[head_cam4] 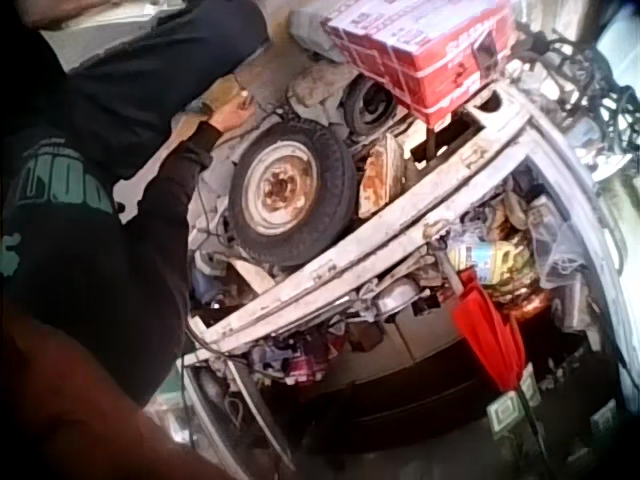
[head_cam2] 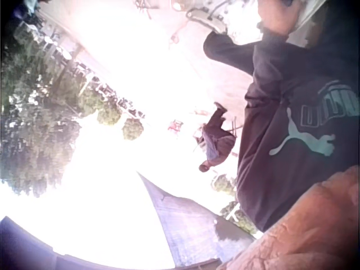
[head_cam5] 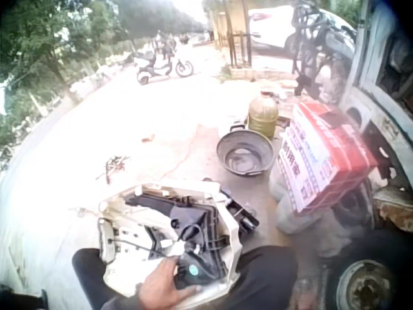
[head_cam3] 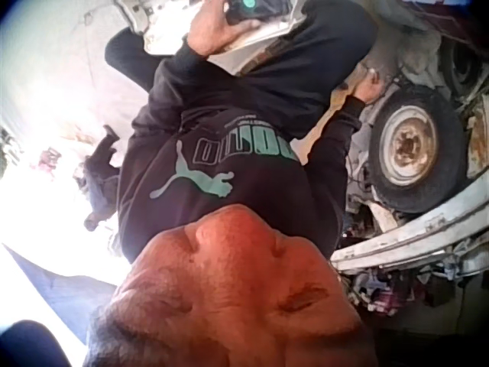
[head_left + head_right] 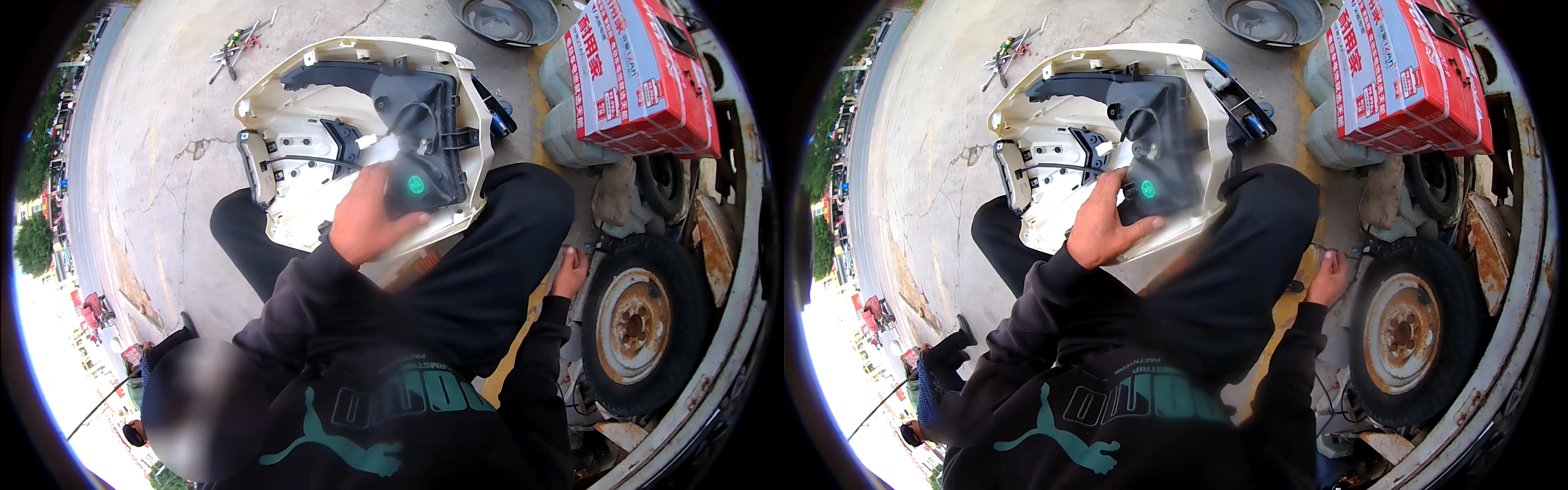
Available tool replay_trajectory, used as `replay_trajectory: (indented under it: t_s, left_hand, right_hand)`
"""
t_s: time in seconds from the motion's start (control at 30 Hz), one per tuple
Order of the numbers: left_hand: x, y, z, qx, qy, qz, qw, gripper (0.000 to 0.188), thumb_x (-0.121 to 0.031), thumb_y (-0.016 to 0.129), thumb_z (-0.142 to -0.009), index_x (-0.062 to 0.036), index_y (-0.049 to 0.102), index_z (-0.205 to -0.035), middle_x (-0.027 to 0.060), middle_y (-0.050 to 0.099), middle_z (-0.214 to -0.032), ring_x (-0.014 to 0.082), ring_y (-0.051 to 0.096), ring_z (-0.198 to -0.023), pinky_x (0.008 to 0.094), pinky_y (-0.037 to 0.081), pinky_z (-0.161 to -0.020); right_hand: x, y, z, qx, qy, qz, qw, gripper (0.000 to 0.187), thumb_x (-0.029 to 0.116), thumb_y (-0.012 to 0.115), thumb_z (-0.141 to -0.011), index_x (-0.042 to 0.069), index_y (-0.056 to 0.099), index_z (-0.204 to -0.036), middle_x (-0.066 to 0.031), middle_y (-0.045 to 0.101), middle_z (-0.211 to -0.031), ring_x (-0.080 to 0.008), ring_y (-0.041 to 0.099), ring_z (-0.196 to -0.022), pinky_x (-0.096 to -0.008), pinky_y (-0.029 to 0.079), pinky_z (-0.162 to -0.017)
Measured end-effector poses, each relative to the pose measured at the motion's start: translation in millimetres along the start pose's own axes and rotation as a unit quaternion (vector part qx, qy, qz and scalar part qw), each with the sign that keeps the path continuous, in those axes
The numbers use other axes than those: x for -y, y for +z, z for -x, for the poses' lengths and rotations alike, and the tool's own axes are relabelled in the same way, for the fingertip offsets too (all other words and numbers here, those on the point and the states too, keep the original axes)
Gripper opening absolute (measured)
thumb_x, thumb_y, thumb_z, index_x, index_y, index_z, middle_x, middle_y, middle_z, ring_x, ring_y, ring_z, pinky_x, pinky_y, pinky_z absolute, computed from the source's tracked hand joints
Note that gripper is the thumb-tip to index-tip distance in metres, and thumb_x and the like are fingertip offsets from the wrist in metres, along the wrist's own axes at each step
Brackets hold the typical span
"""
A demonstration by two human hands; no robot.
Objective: The person uses a cordless drill to remove screws from a white motorcycle fairing held on their lap. They systematically unscrew fasteners, remove a black plastic component, and place the parts aside on the ground.
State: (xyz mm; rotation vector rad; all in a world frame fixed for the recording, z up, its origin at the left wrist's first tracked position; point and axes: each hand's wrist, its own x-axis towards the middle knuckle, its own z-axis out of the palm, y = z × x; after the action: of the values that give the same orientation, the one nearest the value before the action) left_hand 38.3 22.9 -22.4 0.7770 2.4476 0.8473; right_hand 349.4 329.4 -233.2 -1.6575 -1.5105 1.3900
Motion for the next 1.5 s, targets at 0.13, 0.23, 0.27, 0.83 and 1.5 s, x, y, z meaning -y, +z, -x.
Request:
replay_trajectory:
  t_s: [0.13, 0.23, 0.27, 0.83, 1.5]
  left_hand:
    - [-4, 11, 3, -0.112, 0.064, 0.044, 0.991, 0.084, -0.029, 0.089, -0.081, 0.0023, 0.047, -0.147, 0.0243, 0.062, -0.129, 0.0416, 0.064, -0.120, 0.0453, 0.054, -0.100]
    - [-3, 15, -10, -0.121, -0.015, 0.171, 0.978, 0.090, -0.035, 0.085, -0.089, 0.0090, 0.039, -0.152, 0.0276, 0.060, -0.140, 0.0365, 0.063, -0.129, 0.0437, 0.053, -0.104]
    - [-2, 15, -16, -0.117, -0.022, 0.234, 0.965, 0.090, -0.036, 0.084, -0.090, 0.0089, 0.038, -0.154, 0.0285, 0.059, -0.141, 0.0363, 0.062, -0.129, 0.0442, 0.053, -0.104]
    - [-47, 22, -60, -0.084, -0.153, 0.025, 0.984, 0.097, -0.064, 0.082, -0.080, 0.0140, 0.049, -0.126, 0.0284, 0.071, -0.116, 0.0425, 0.073, -0.110, 0.0456, 0.057, -0.093]
    - [-75, 26, -68, -0.143, -0.222, -0.073, 0.962, 0.125, -0.060, 0.086, -0.070, 0.0265, 0.030, -0.142, 0.0315, 0.072, -0.119, 0.0408, 0.074, -0.109, 0.0433, 0.059, -0.092]
  right_hand:
    - [159, 36, 51, 0.104, -0.296, -0.092, 0.945, 0.044, 0.014, 0.051, -0.113, -0.007, 0.046, -0.151, -0.0214, 0.064, -0.141, -0.0273, 0.064, -0.130, -0.0379, 0.048, -0.114]
    - [220, 88, 102, 0.158, -0.352, -0.038, 0.922, 0.043, 0.010, 0.050, -0.111, -0.006, 0.047, -0.151, -0.0242, 0.063, -0.143, -0.0309, 0.062, -0.134, -0.0407, 0.045, -0.115]
    - [234, 98, 108, 0.113, -0.356, 0.008, 0.928, 0.044, 0.010, 0.051, -0.110, -0.007, 0.047, -0.150, -0.0249, 0.063, -0.144, -0.0322, 0.062, -0.134, -0.0409, 0.044, -0.115]
    - [221, 161, 127, 0.406, -0.173, 0.040, 0.896, 0.093, 0.010, 0.066, -0.089, -0.008, 0.018, -0.166, -0.0255, 0.055, -0.150, -0.0276, 0.060, -0.132, -0.0354, 0.048, -0.108]
    - [196, 193, 143, 0.232, -0.252, 0.010, 0.940, 0.062, 0.038, 0.058, -0.106, 0.004, 0.047, -0.157, -0.0282, 0.058, -0.145, -0.0459, 0.058, -0.132, -0.0493, 0.045, -0.111]
